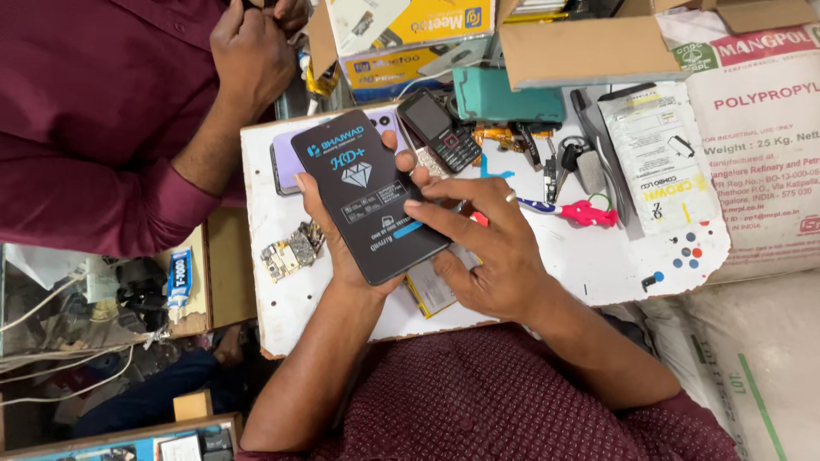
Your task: The person cleans the back of a smartphone with a toothbrush, then handles a new screen assembly, peeling off protective films and preparing it for installation. The person also handles the phone's internal frame and battery.
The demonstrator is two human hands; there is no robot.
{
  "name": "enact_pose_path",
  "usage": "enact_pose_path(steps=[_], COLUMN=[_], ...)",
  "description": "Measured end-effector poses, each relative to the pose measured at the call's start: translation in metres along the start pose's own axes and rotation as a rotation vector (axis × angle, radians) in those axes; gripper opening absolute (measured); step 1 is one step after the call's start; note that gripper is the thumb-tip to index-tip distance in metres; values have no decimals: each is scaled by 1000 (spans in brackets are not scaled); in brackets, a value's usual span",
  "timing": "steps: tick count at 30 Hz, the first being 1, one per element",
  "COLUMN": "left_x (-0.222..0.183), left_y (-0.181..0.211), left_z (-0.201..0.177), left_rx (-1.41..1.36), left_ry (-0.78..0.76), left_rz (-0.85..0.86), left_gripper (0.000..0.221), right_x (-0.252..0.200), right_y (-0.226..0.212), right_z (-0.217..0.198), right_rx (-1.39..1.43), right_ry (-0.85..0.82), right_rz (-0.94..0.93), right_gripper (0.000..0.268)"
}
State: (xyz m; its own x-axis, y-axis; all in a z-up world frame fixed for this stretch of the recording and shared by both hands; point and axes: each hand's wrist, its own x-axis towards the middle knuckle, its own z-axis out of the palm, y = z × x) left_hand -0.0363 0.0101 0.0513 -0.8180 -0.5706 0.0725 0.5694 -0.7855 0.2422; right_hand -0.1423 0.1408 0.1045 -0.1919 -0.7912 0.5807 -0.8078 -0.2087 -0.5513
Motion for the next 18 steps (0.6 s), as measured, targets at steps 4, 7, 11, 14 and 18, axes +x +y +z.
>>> enact_pose_path(steps=[4,7,11,14,18], left_x=[-5,-3,-1,-3,0], left_y=[-3,-2,-1,-2,-3], left_z=[-9,-13,-13,-14,-16], left_rx=[-94,-135,-126,-173,-104], left_ry=[-6,4,-19,22,37], left_rz=[-28,-49,-51,-74,-37], left_gripper=[93,93,93,92,92], right_x=[-5,-4,-2,-3,-2], right_y=[0,4,6,6,9], right_z=[3,5,8,11,10], right_rx=[-36,-35,25,76,65], right_ry=[-11,-34,-5,-14,-18], right_rz=[-23,-11,-7,10,13], right_gripper=[52,51,52,52,55])
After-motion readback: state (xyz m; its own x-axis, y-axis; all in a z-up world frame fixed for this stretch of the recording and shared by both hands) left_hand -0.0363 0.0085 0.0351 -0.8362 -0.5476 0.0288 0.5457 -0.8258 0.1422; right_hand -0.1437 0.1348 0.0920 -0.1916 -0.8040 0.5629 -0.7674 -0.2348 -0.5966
